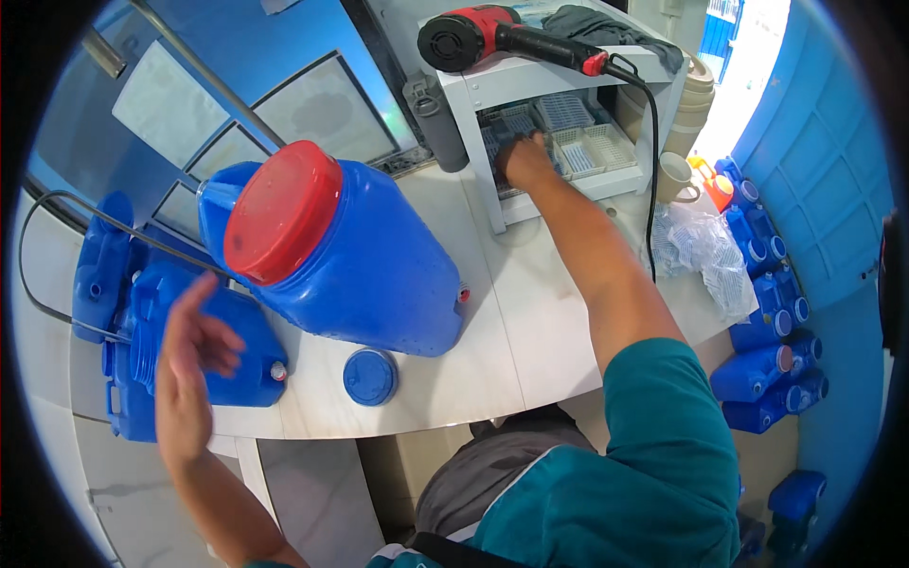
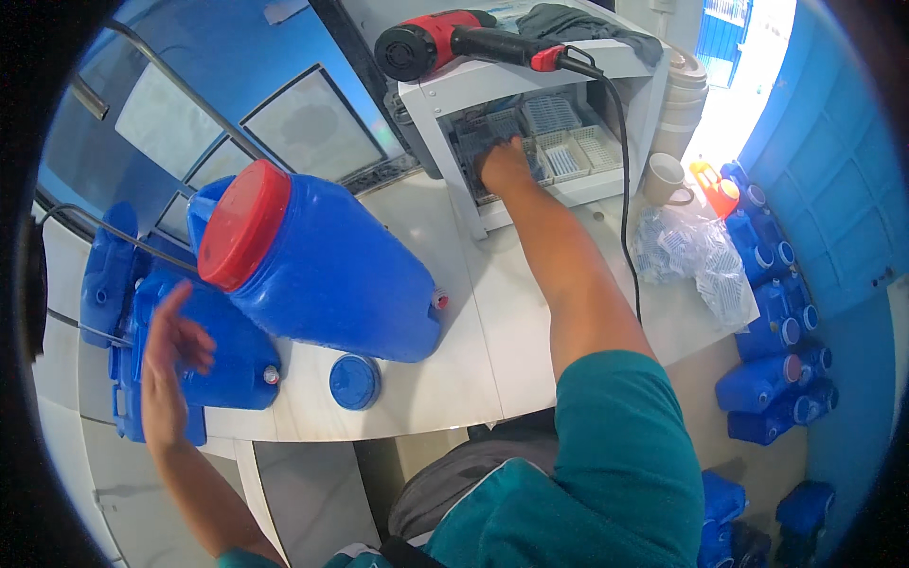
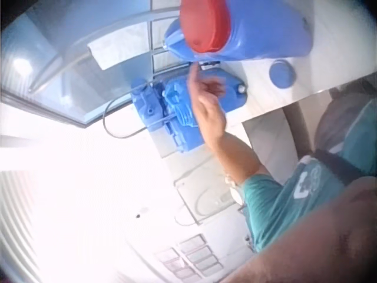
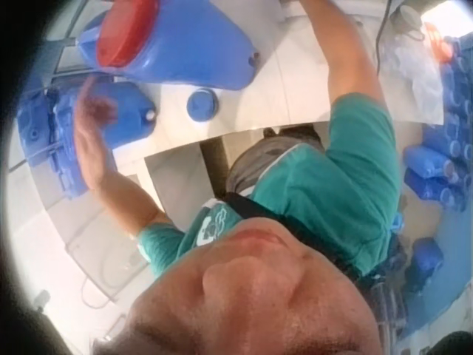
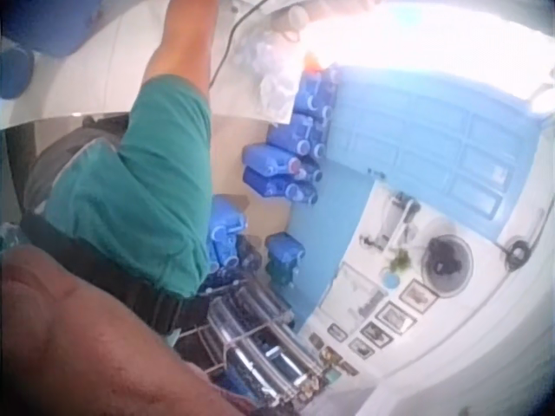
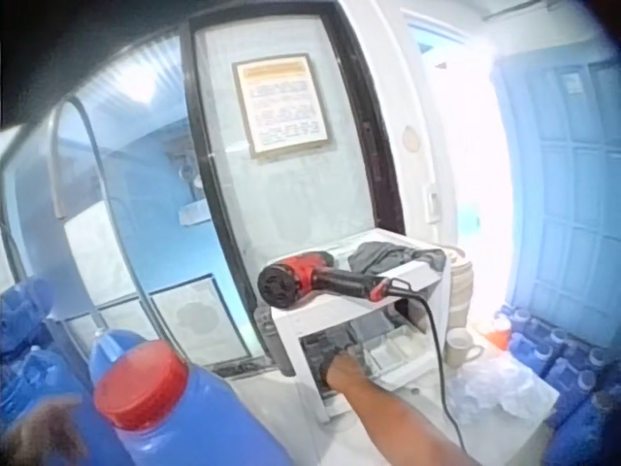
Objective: The person applies plastic seals to the caps of blue water jugs, uses a heat gun to shrink the seals onto the caps, and washes a jug with a sponge and water at a sink. They also use scissors to cut plastic material for a cap.
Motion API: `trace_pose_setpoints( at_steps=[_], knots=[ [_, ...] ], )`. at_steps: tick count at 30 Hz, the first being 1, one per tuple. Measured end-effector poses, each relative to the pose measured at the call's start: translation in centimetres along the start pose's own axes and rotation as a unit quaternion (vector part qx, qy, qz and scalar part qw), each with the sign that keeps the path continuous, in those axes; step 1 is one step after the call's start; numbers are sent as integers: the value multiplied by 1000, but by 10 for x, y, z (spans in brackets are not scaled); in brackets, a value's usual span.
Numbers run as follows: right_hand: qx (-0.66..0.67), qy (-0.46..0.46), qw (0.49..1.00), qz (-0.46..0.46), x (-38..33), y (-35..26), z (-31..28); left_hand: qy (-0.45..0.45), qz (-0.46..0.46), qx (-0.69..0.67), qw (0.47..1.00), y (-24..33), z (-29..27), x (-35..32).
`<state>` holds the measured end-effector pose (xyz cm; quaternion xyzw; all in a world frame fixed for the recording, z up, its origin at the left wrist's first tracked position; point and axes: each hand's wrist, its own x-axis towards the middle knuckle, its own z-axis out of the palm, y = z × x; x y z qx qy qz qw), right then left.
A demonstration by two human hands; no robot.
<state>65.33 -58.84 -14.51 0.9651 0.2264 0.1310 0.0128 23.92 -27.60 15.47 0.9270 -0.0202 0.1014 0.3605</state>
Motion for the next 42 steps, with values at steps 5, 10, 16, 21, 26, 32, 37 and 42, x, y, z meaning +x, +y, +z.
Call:
trace_pose_setpoints(
  at_steps=[5,10,16,21,26,32,37,42],
  knots=[
    [172,185,955,155,-8,-7,-59,-198,-69,-164,964,-32,41,-54],
    [382,329,848,164,-112,-18,-130,-261,-93,-288,917,-69,130,-52],
    [274,304,907,-96,-270,-100,-161,-206,-215,-450,842,-84,237,-17],
    [260,210,932,-138,-350,-133,-167,-225,-195,-452,841,-69,277,6],
    [421,167,884,117,-390,-126,-173,-215,-116,-448,860,-40,308,1],
    [629,140,704,299,-411,-115,-171,-249,22,-444,860,5,327,-24],
    [684,162,644,302,-414,-117,-169,-250,86,-423,867,13,329,-35],
    [693,153,647,278,-395,-120,-167,-198,69,-478,853,7,318,-42]
  ],
)
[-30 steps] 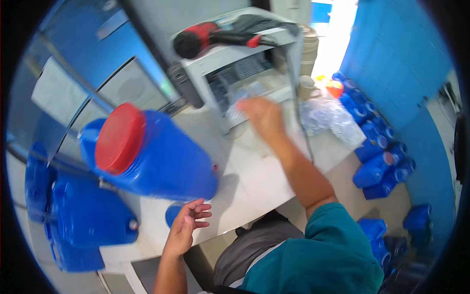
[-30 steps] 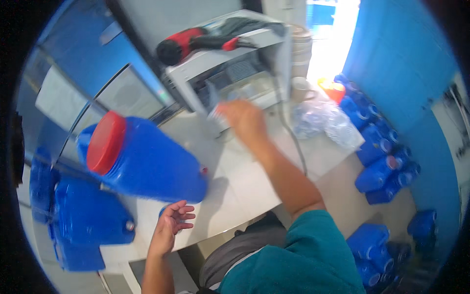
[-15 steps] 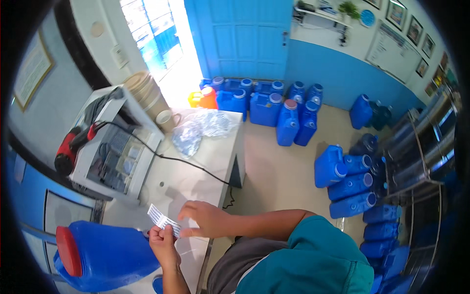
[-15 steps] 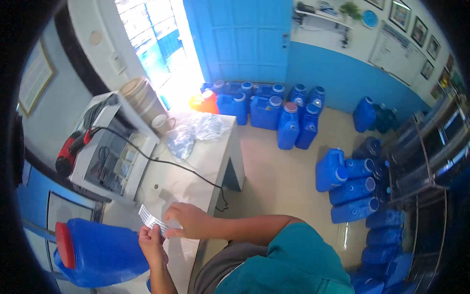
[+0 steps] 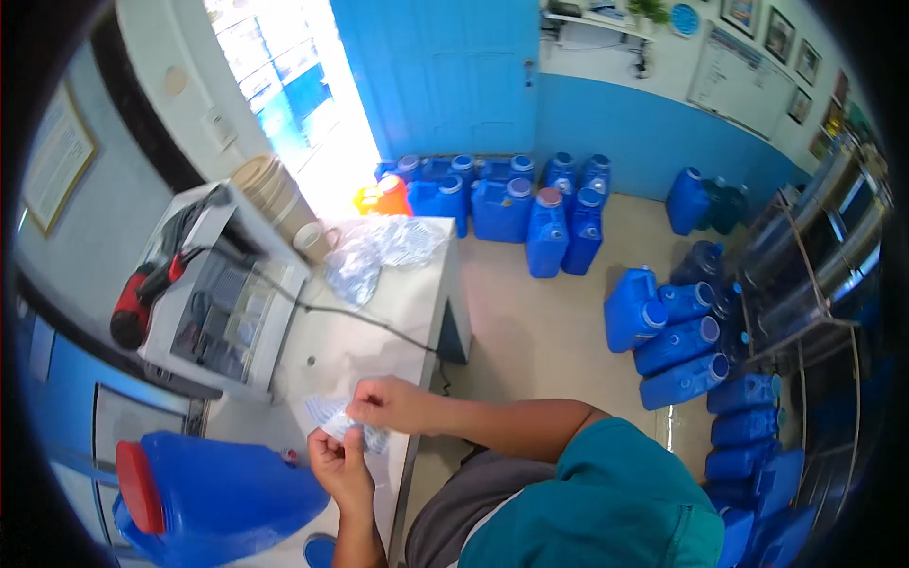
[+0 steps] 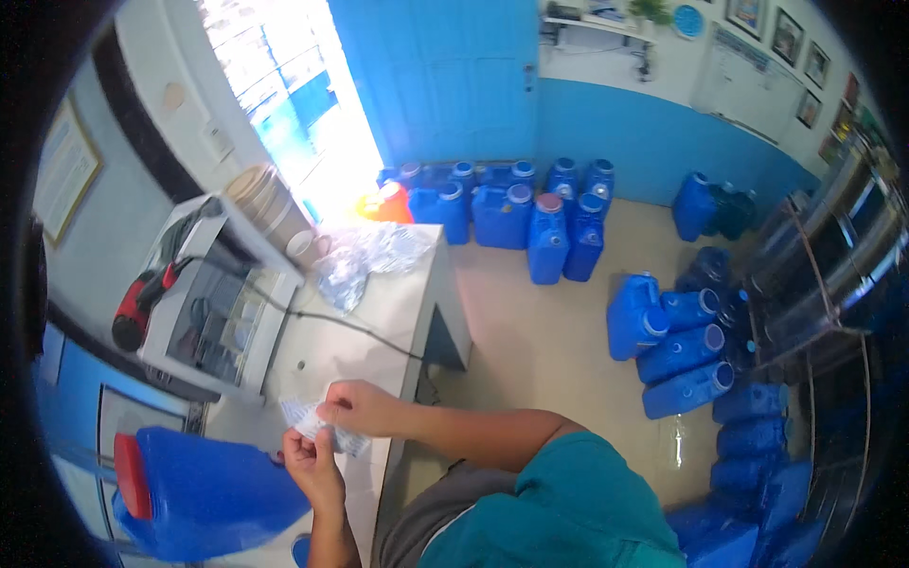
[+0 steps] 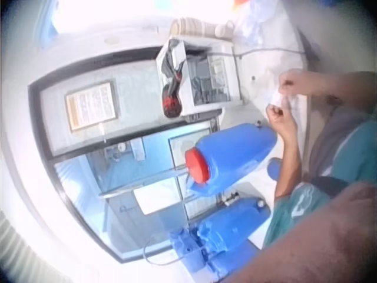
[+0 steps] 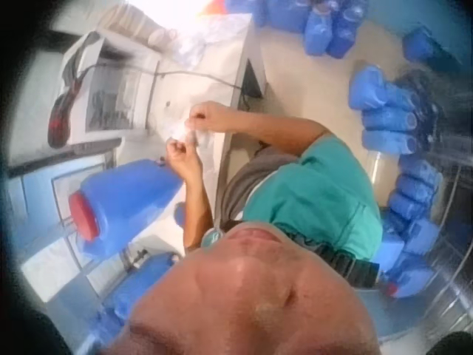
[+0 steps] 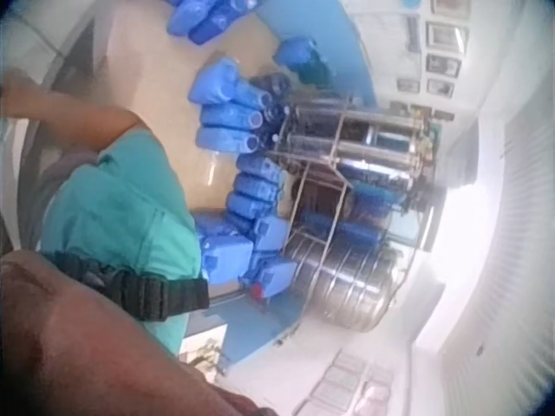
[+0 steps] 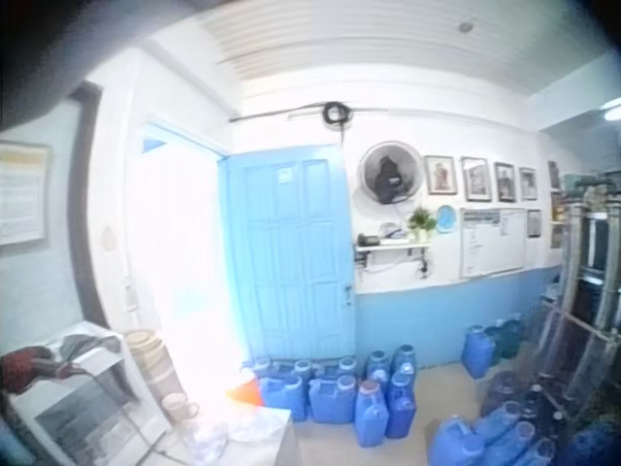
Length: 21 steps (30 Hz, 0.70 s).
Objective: The person applies plastic seals to the caps of blue water jugs, uses a heat gun to shrink the seals onto the caps, and washes a jug with a sponge and water at a sink. They also use scissors to cut plastic material for a cap.
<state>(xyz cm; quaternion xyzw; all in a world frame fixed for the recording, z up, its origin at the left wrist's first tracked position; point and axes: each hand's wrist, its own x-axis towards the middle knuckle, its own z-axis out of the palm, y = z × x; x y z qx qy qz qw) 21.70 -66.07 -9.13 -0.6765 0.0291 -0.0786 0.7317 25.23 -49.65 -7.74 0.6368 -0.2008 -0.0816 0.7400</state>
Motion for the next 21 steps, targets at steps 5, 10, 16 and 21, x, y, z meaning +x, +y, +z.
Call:
trace_pose_setpoints(
  at_steps=[5,10,16,21],
  knots=[
    [33,-165,985,-30,31,-23,-7,90,-36,-23,995,4,-41,7],
    [51,-388,920,9,62,-82,-8,61,45,-22,997,38,-71,8],
    [-103,-587,802,-48,111,-150,36,-213,-59,-26,975,139,-122,-23],
    [-234,-584,717,-301,141,-237,76,-215,120,356,901,237,-178,-28]
  ],
)
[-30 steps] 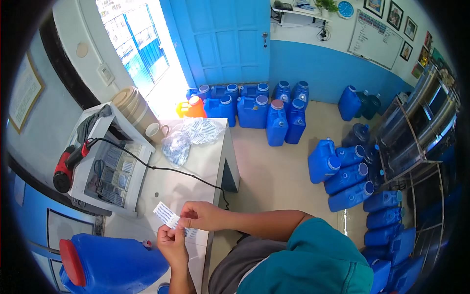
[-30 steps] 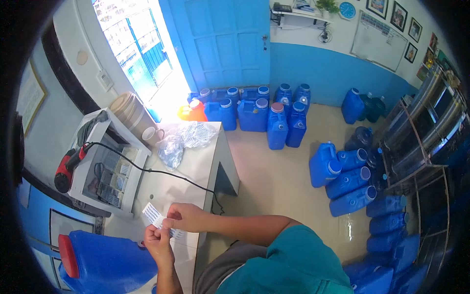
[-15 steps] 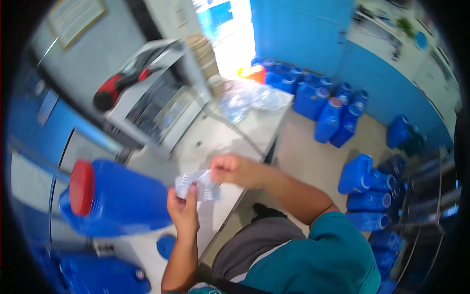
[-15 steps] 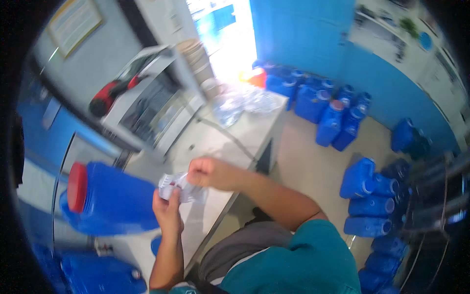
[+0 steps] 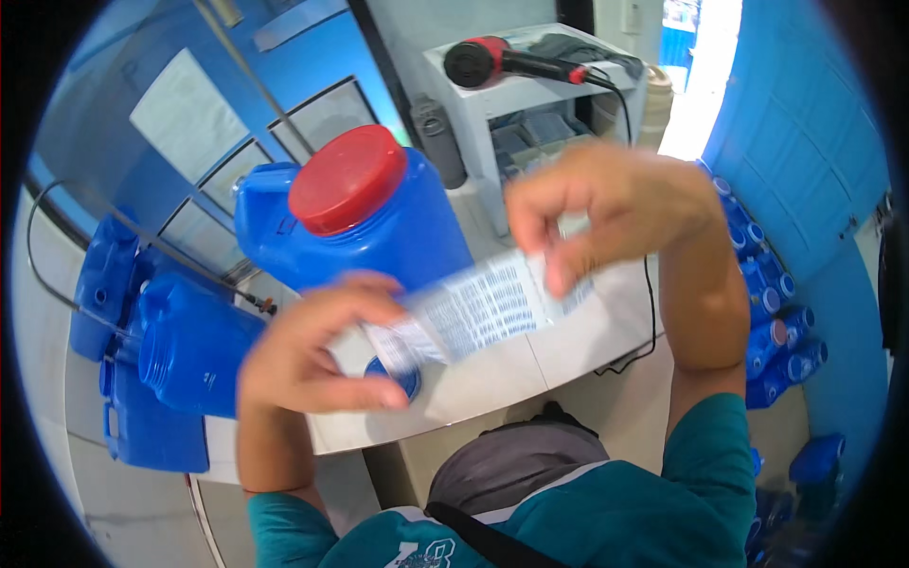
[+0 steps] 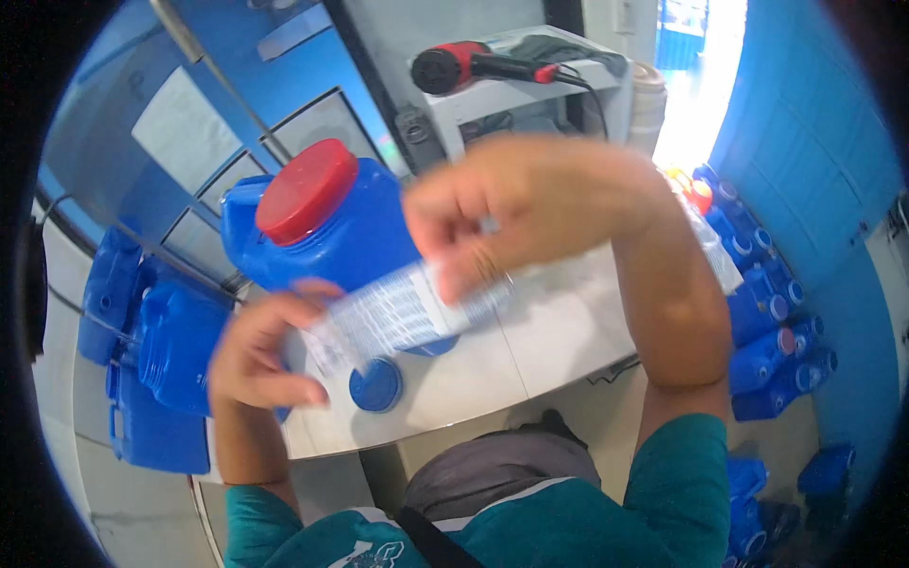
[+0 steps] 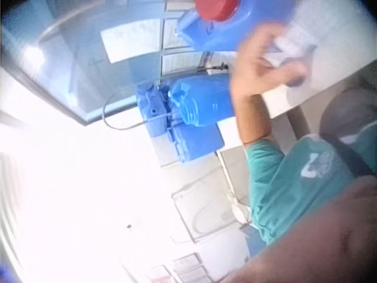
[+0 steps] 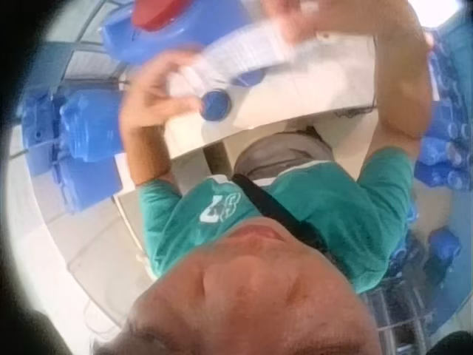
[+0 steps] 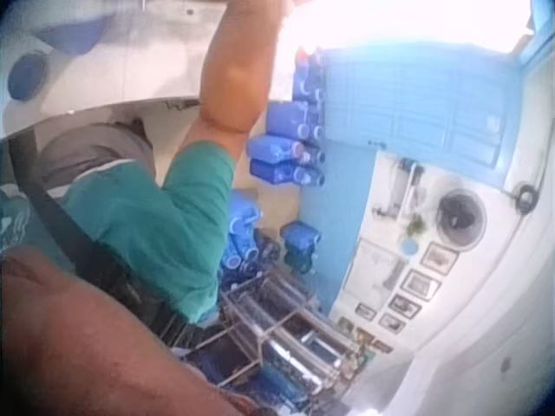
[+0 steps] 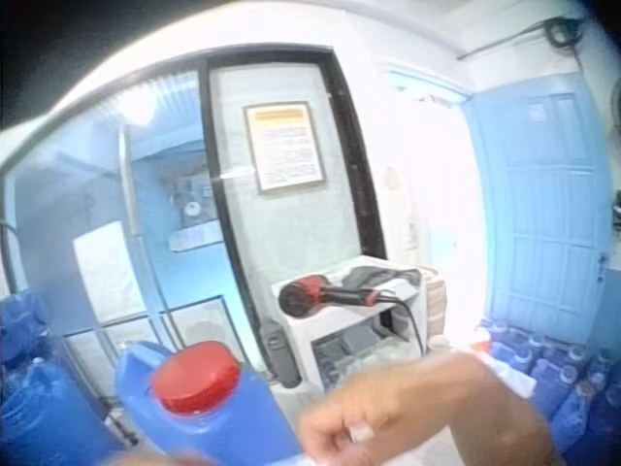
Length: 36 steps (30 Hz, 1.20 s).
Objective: The person applies plastic seals to the caps of blue water jugs, uses a heat gun to shrink the seals onto the caps, and washes a jug with a sponge and water at a sink. They also use scissors to cut plastic material for a cap.
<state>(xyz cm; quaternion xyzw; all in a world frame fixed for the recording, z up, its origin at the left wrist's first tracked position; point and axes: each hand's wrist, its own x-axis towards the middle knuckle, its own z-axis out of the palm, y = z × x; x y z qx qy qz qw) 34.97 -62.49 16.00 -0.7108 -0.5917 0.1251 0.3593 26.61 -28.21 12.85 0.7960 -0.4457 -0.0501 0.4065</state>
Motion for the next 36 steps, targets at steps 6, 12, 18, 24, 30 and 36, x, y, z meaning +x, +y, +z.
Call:
trace_pose_setpoints(
  at_steps=[6,12,18,24,30,36],
  knots=[
    [-191,176,965,-31,123,14,-68,195,-116,308,924,42,-97,33],
    [-84,151,980,104,184,111,-56,100,-218,179,954,-22,-131,28],
    [-47,45,997,52,161,77,-63,75,-182,76,978,16,-109,31],
    [-107,-23,993,43,146,46,-64,2,-131,161,978,12,-113,35],
    [-168,-2,986,-23,139,44,-48,0,-108,199,974,21,-109,47],
    [-305,61,945,-97,128,37,-41,1,-94,276,956,27,-111,62]
  ],
)
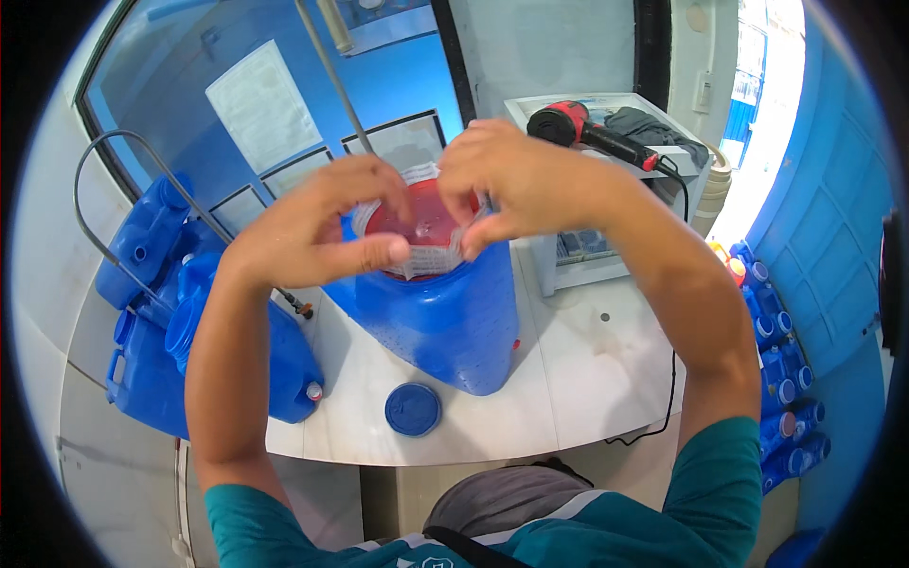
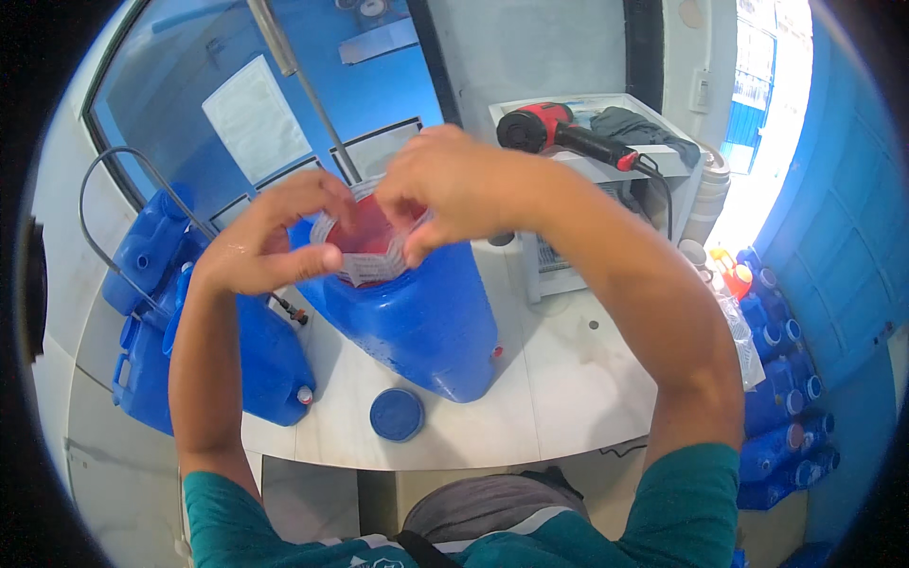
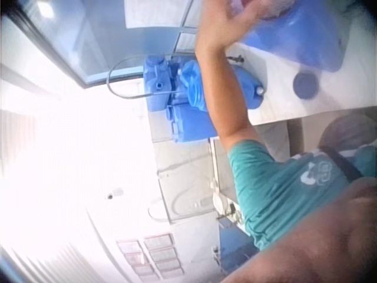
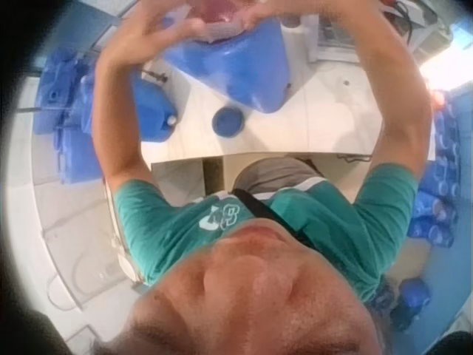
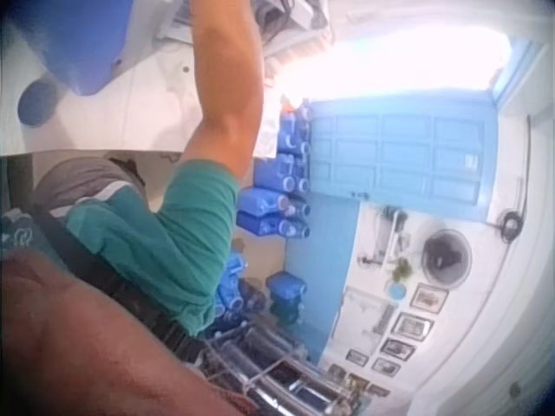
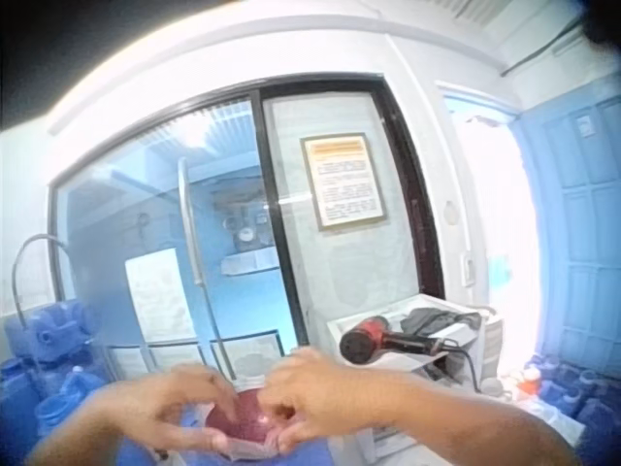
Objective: The person applies plastic seals to the caps of blue water jugs, uses a heat gun to shrink the seals onto the caps, and washes a jug with a sponge and water at a sink. They also use scissors to cut plastic material for a cap.
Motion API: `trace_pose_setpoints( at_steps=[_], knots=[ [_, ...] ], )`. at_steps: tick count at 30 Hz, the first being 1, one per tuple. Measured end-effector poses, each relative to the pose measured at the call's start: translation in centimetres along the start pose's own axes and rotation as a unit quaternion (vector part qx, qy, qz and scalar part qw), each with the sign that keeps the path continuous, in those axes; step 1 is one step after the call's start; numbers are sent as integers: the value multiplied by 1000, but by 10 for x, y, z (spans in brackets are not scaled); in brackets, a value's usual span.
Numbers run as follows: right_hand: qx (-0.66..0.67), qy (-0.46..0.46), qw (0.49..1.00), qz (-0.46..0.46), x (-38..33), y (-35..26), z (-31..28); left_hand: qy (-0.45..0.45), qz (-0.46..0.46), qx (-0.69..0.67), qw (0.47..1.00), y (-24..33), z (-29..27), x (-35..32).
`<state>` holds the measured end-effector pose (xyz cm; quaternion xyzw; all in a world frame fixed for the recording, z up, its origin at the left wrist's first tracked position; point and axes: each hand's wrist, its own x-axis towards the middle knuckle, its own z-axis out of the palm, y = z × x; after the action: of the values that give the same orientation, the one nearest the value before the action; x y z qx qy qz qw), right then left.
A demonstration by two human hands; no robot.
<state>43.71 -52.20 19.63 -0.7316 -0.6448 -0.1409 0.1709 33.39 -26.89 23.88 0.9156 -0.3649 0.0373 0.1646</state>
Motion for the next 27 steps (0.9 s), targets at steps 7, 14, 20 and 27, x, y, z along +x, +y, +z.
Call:
trace_pose_setpoints(
  at_steps=[7,14,20,27],
  knots=[
    [1,161,951,264,-41,59,-39,-64,-98,91,989,-19,34,19],
    [-92,-103,835,533,-71,138,-28,86,25,9,996,-27,1,11],
    [-18,202,914,352,-56,96,-15,-39,13,38,998,-12,37,32],
    [166,136,977,-2,-27,21,24,212,1,21,977,-13,37,11]
  ],
)
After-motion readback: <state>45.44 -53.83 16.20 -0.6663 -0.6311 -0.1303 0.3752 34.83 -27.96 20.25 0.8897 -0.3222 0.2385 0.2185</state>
